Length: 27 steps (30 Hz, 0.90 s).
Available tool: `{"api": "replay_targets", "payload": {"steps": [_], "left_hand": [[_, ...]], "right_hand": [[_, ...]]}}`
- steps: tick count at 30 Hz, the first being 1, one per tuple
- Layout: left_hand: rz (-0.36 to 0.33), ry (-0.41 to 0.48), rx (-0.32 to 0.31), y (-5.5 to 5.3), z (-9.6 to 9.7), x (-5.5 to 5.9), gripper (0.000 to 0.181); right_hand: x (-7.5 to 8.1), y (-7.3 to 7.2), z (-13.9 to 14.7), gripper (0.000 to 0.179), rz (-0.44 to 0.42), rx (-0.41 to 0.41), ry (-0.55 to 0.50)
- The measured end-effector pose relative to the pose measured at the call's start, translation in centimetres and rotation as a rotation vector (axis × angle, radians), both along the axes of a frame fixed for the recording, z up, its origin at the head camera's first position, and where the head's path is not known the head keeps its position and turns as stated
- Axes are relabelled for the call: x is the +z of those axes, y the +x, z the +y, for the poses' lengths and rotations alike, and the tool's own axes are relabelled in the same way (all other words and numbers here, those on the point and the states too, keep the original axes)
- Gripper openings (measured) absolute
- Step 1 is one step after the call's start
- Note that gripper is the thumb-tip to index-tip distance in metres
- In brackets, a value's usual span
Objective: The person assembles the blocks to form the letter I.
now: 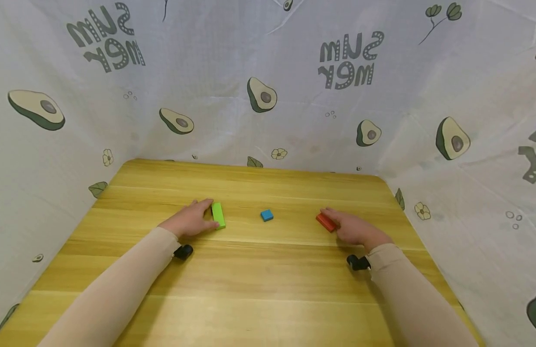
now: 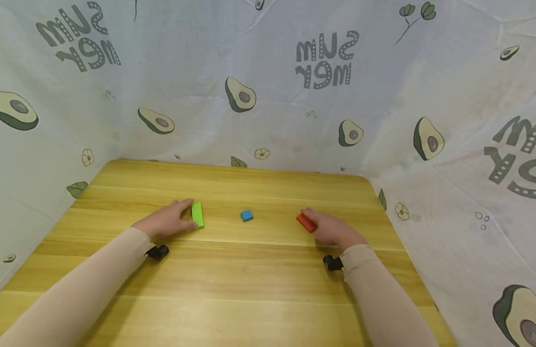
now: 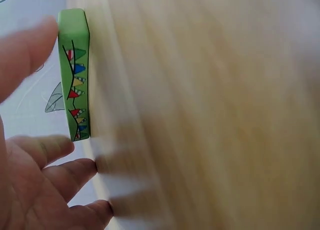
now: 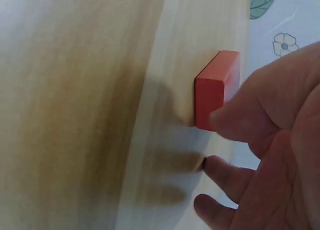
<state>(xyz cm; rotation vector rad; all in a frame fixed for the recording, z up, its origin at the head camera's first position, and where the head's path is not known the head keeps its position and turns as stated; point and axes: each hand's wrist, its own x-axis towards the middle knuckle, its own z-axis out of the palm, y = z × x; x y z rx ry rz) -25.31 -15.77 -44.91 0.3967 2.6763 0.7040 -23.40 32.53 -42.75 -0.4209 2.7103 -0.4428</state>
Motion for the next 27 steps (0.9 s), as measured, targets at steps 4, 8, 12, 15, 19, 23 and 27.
{"api": "replay_targets", "payload": {"steps": [4, 8, 12, 15, 19, 23, 27], "left_hand": [[-0.021, 0.004, 0.010, -0.16, -0.03, -0.06, 0.095], [-0.033, 0.005, 0.015, -0.16, -0.01, 0.00, 0.095], [-0.040, 0.008, 0.020, -0.10, 0.08, 0.10, 0.094], [-0.044, 0.006, 0.023, -0.14, 0.11, 0.23, 0.094], [-0.050, 0.006, 0.021, -0.06, 0.26, 0.47, 0.095], [-0.043, -0.002, 0.019, -0.01, 0.38, 0.46, 0.095], [-0.038, -0.015, 0.024, -0.06, 0.41, 0.39, 0.094]], "right_hand": [[0.29, -0.34, -0.27, 0.083, -0.042, -0.001, 0.011], [0.34, -0.62, -0.35, 0.078, -0.042, 0.015, 0.047], [0.16, -0.81, -0.24, 0.073, -0.032, 0.024, 0.068], [0.09, -0.95, -0.16, 0.071, -0.030, 0.023, 0.065], [0.19, -0.95, -0.16, 0.069, -0.025, 0.017, 0.065], [0.24, -0.75, -0.22, 0.070, -0.018, -0.006, 0.068], [-0.18, -0.75, -0.20, 0.071, 0.000, -0.033, 0.069]]}}
